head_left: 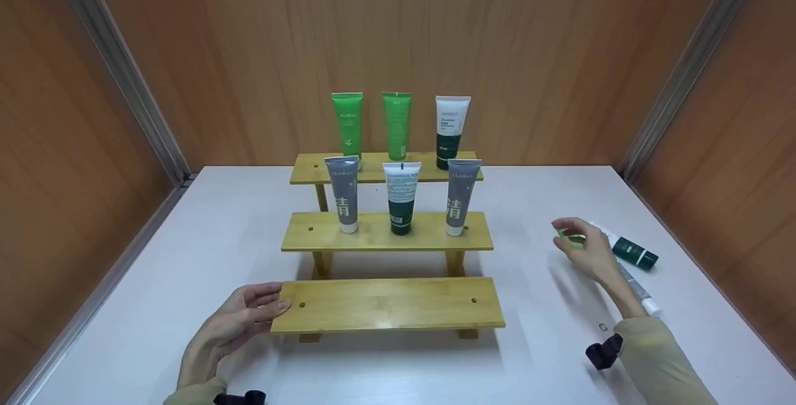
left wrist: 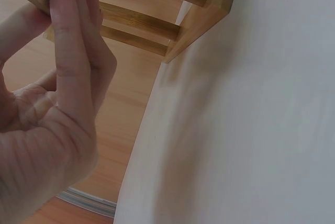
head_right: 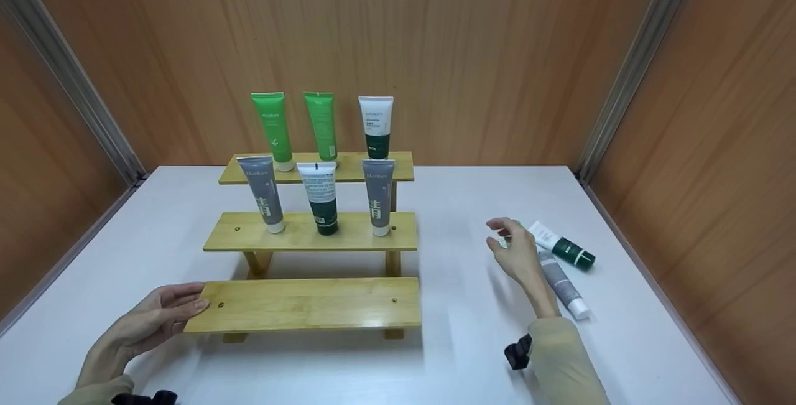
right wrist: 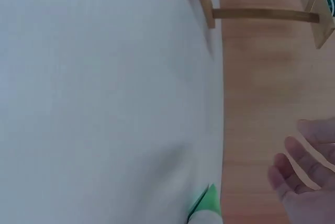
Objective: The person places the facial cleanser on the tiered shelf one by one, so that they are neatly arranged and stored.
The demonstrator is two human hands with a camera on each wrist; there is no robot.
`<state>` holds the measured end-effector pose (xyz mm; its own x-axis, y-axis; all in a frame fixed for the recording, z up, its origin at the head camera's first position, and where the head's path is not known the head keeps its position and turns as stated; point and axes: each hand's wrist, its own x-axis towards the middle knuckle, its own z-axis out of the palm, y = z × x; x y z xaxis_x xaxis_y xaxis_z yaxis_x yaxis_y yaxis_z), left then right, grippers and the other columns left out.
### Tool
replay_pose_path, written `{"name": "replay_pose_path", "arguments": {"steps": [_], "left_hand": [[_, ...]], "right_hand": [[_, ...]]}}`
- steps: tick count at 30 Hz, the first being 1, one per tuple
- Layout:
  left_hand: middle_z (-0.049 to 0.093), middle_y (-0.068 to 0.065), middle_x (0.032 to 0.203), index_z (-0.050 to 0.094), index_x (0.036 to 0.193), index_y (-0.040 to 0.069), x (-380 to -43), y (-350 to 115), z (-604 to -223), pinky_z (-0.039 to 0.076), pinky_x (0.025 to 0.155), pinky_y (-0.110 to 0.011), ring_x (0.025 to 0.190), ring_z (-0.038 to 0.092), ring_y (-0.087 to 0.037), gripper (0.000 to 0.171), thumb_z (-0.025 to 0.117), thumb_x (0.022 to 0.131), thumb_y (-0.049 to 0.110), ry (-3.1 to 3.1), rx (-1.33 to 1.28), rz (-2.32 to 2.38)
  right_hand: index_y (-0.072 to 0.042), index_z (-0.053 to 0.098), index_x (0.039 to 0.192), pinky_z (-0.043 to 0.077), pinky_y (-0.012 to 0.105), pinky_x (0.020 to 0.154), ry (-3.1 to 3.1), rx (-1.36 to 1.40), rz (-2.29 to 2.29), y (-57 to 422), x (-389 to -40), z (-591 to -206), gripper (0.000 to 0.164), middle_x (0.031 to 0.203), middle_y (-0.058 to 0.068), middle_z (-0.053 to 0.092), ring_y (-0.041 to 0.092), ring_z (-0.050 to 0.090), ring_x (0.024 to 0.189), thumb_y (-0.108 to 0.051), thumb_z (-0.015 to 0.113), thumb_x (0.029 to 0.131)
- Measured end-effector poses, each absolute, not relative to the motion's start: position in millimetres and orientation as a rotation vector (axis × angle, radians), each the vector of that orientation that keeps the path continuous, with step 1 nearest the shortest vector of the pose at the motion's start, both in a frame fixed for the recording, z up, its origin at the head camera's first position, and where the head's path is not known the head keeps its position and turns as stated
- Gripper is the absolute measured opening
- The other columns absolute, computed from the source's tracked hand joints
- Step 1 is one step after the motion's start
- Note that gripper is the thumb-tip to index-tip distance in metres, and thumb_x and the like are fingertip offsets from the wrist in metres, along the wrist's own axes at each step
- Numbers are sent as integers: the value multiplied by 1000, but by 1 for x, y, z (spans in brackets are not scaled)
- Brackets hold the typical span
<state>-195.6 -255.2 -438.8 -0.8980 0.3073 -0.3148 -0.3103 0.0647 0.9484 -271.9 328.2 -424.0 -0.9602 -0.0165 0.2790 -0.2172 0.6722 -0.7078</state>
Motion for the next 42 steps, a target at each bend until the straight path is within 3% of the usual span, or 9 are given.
{"name": "replay_pose_path", "arguments": {"steps": [3, 9, 13, 20, 28, 36, 42], "left_hand": [[64, -3, 115, 19, 151, -17, -196, -256, -439, 60, 87, -25, 100, 69, -11, 82, 69, 95, 16, 1900, 0, 1898], [64, -2, 114, 19, 150, -17, -196, -256, -438, 60, 88, -24, 100, 68, -10, 82, 69, 95, 15, 1889, 4, 1902], [65, -2, 114, 21, 150, -17, -197, -255, -437, 60, 87, -24, 99, 68, -10, 81, 69, 95, 16, 1896, 7, 1887], [64, -1, 112, 20, 149, -18, -198, -255, -437, 60, 84, -24, 96, 68, -9, 80, 67, 94, 17, 1935, -7, 1859], [68, -1, 108, 24, 146, -18, -201, -253, -438, 61, 83, -25, 95, 69, -10, 79, 70, 94, 19, 1952, -9, 1858], [69, -1, 107, 22, 146, -17, -200, -251, -433, 62, 84, -26, 96, 71, -11, 79, 71, 94, 18, 1914, 19, 1880], [68, -1, 106, 20, 146, -18, -199, -251, -433, 61, 85, -26, 95, 71, -10, 82, 71, 94, 19, 1910, -2, 1891]], "right_hand": [[9, 56, 131, 43, 60, 110, -2709, 151, 1115, 340, -271, -429, 37, 133, 33, 56, 48, 52, 124, -1, 61, 96], [7, 51, 137, 39, 68, 110, -2848, 87, 1037, 353, -266, -435, 42, 145, 38, 42, 56, 40, 134, -4, 58, 97], [5, 47, 142, 38, 69, 110, -2927, 46, 1046, 359, -264, -437, 45, 149, 39, 35, 59, 36, 137, -8, 56, 99], [4, 44, 145, 47, 64, 105, -2993, 39, 1063, 363, -263, -439, 50, 151, 42, 32, 60, 40, 134, -13, 56, 100], [6, 39, 148, 34, 69, 114, -3061, 58, 1060, 366, -263, -442, 54, 153, 41, 28, 59, 28, 142, -13, 56, 100], [8, 38, 148, 38, 66, 113, -3070, 41, 1029, 370, -264, -443, 56, 150, 44, 32, 60, 34, 138, -11, 58, 99], [8, 46, 143, 41, 64, 111, -3004, 36, 1078, 369, -262, -443, 53, 146, 42, 40, 58, 42, 135, -10, 63, 97]]}}
